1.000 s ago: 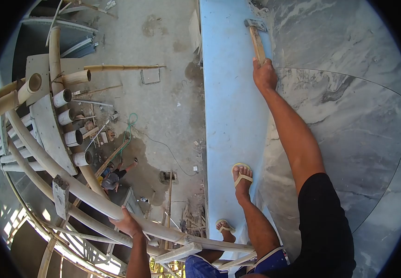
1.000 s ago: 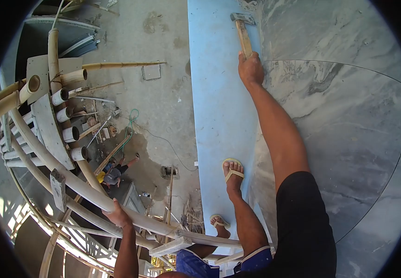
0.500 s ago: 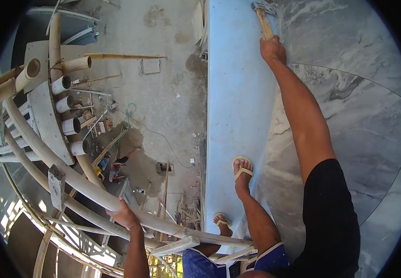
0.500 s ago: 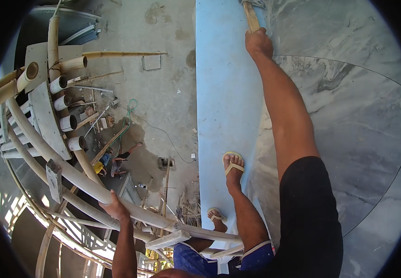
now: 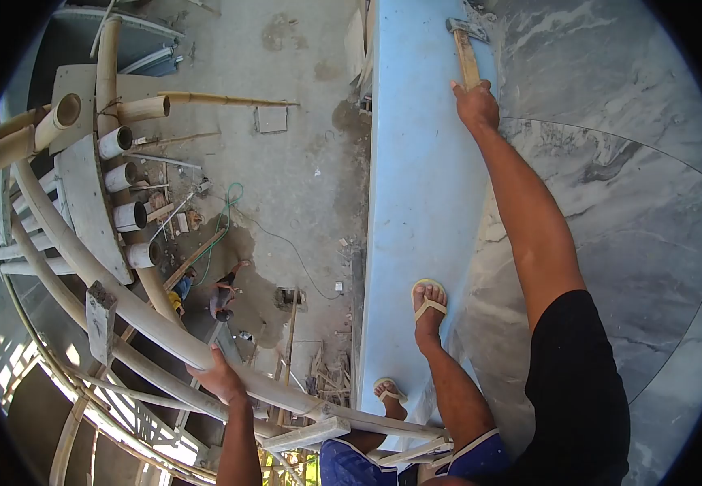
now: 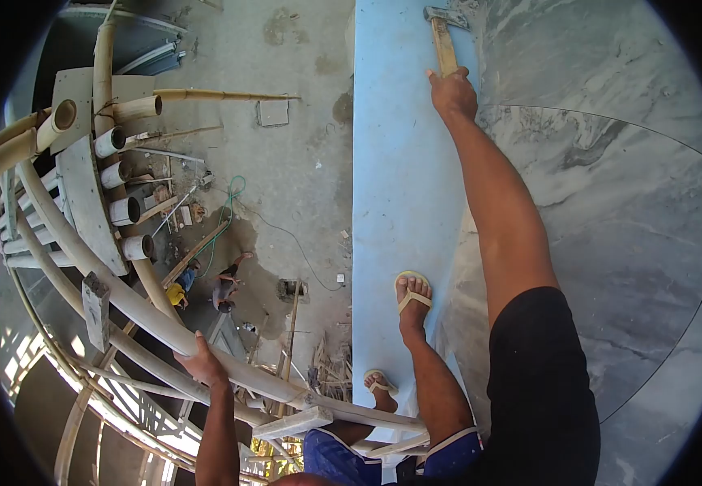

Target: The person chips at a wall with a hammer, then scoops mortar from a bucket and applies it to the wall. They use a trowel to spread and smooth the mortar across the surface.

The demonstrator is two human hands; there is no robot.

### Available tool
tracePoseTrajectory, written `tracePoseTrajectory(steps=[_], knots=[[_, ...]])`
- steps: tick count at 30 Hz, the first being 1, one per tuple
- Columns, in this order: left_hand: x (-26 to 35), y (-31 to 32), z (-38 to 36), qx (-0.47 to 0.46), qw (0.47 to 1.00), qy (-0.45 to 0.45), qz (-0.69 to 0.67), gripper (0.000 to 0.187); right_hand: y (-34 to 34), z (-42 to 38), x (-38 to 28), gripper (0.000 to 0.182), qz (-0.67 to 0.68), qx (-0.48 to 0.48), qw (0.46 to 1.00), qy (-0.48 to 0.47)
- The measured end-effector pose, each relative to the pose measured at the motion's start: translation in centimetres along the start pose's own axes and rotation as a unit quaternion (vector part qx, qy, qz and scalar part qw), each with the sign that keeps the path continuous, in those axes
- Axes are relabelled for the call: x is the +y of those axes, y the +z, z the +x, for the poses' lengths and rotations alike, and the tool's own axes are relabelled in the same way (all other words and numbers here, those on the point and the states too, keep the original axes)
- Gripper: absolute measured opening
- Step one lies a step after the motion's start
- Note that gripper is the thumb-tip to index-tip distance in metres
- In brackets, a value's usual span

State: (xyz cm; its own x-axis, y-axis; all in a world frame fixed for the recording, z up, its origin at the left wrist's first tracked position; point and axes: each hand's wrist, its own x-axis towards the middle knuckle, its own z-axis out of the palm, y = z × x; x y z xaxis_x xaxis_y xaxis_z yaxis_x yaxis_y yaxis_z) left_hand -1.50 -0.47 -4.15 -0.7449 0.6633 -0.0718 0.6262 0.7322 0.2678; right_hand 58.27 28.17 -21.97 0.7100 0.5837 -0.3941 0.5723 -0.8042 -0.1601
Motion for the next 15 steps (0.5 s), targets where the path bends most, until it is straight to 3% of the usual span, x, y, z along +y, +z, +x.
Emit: tracePoseTrajectory(steps=[5,11,15], knots=[[0.2,-0.2,-0.2,-0.014,0.999,-0.001,-0.034,0.073,1.5,-0.4,2.9,0.062,0.006,0.012,0.995,-0.098],[0.5,0.0,-0.3,-0.036,0.998,-0.026,-0.054,0.073,2.1,1.5,1.5,0.062,0.01,0.006,0.976,-0.218],[0.5,0.1,-0.2,-0.024,0.999,-0.019,-0.04,0.069,1.3,5.4,0.6,0.064,0.053,0.026,0.992,-0.114]])
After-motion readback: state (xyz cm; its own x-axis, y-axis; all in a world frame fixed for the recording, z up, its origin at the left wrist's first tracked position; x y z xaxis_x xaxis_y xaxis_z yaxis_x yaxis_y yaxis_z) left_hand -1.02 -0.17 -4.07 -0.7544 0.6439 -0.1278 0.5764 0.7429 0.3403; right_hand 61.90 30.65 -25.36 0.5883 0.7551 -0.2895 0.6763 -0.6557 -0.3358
